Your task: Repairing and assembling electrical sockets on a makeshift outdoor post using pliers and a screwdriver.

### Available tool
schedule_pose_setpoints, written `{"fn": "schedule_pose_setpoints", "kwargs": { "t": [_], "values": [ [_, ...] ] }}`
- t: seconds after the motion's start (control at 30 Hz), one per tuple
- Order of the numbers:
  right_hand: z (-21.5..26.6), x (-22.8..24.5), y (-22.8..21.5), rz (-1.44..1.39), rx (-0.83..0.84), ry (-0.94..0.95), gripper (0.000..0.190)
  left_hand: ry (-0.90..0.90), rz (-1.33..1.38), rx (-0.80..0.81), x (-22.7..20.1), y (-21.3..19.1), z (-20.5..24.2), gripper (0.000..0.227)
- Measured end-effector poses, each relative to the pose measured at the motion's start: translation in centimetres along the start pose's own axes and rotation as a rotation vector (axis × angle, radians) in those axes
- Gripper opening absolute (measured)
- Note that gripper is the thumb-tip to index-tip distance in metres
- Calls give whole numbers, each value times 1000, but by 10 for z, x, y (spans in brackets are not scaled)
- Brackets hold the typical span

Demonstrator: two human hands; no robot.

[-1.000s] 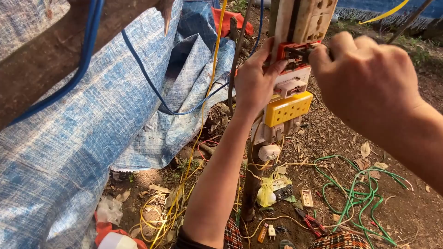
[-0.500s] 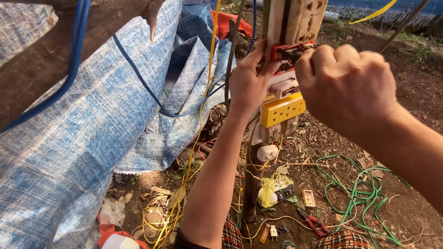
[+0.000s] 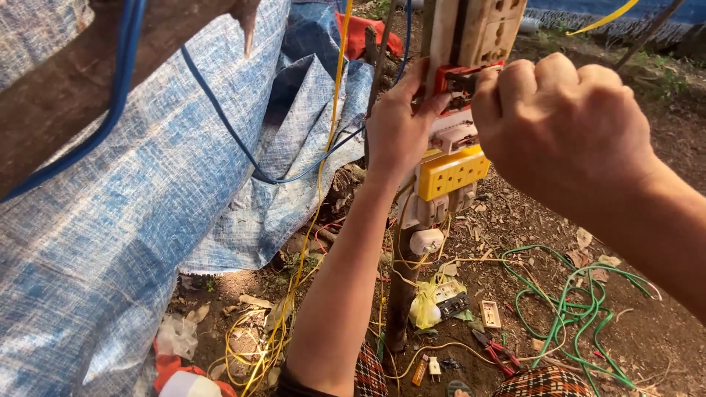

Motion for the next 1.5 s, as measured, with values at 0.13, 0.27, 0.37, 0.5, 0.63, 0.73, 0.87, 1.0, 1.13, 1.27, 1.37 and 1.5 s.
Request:
{"fn": "schedule_pose_setpoints", "kwargs": {
  "t": [0.13, 0.27, 0.37, 0.5, 0.63, 0.73, 0.87, 1.0, 1.13, 1.27, 1.37, 1.5],
  "values": [
    [-3, 4, 25, -296, 500, 287, 17, -3, -37, -14, 9, 0, 2, 48],
    [-18, -30, 31, -740, 622, 653, 31, 25, 6, 3, 11, 3, -4, 52],
    [-6, -17, 10, -540, 553, 444, 19, -32, 42, 19, 2, 0, -3, 53],
    [3, 7, -1, -80, 251, 2, 24, -47, -19, 31, -4, -3, 0, 49],
    [0, 9, 21, -296, 394, 356, 28, -120, -51, 37, -5, -4, -1, 52],
    [-11, -26, 23, -993, 793, 997, 32, -173, 55, 68, -14, -8, -1, 51],
    [39, -35, 9, -1082, 523, 898, 23, -130, 163, 48, -10, -7, 1, 54],
    [161, 6, 0, -1365, 315, 1280, 32, -52, 235, 36, -3, -11, 5, 53],
    [235, 70, -23, -1358, 380, 1447, 33, -180, 256, 87, -10, -21, 3, 60],
    [303, 152, -37, -1418, 602, 1914, 26, -294, 449, 69, -3, -23, 0, 40],
    [359, 228, -42, -1497, 595, 2241, 24, -296, 454, 74, -5, -23, -4, 31],
    [412, 312, -52, -1620, 566, 2438, 25, -373, 398, 50, -19, -27, -6, 31]
  ]
}}
Point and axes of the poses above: each hand's wrist, its own z-axis away from the middle knuckle, its own y-axis out of the palm, x = y × z, the point moved 1 cm from there along -z, towards the middle knuckle, and after that the axes turned 14 degrees about -x, right-handed, at the moved point
